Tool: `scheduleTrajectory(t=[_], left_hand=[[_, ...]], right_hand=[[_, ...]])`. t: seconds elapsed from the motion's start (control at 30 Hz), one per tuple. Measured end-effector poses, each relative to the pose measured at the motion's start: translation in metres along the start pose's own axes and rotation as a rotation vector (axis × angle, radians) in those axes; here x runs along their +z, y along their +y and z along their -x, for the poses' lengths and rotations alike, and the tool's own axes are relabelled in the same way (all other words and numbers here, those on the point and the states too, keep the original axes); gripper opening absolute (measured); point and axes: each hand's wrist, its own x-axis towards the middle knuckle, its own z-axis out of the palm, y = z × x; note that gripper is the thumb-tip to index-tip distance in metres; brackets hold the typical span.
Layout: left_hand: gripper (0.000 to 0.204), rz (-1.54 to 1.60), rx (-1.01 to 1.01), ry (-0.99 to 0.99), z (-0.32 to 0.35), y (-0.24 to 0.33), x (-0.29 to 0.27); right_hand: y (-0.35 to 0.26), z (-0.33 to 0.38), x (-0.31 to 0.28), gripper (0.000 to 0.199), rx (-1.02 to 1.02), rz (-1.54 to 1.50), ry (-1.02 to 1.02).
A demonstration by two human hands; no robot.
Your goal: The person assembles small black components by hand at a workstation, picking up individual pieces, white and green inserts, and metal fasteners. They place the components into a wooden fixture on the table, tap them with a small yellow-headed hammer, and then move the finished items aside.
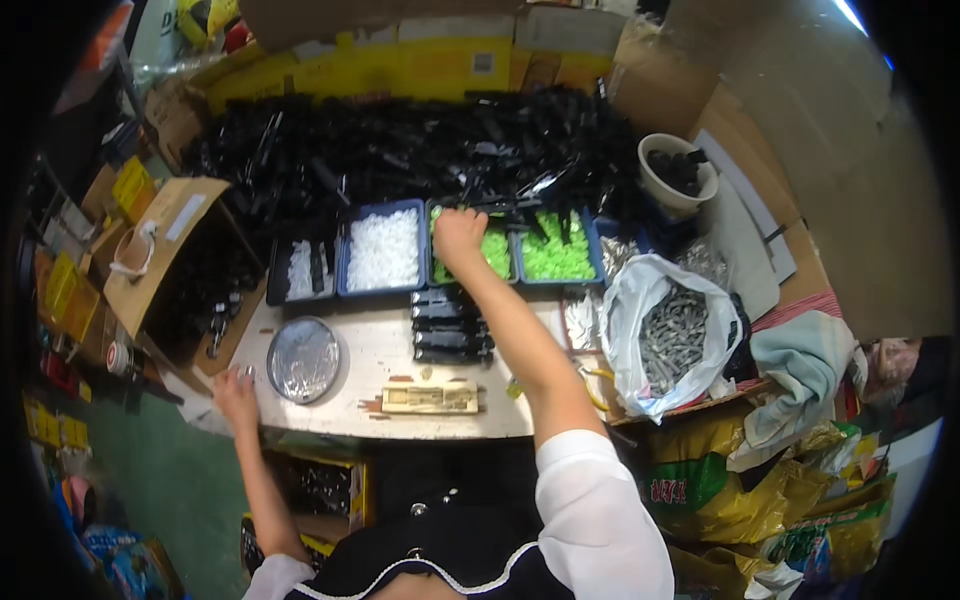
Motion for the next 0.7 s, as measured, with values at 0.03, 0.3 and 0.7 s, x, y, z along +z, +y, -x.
scheduleTrajectory(t=[0.03, 0.3, 0.7], left_hand=[[0.023, -0.091, -0.098, -0.039, -0.001, -0.008, -0.001], [0.020, 0.091, -0.095, -0.149, -0.002, -0.052, 0.023], [0.027, 0.410, -0.168, -0.263, -0.018, -0.017, 0.010]], right_hand=[[0.001, -0.004, 0.000, 0.022, 0.060, -0.043, -0.069], [0.046, -0.014, -0.027, 0.018, 0.395, -1.218, -0.119], [0.002, 0.222, -0.114, 0.031, -0.384, -0.301, -0.156]])
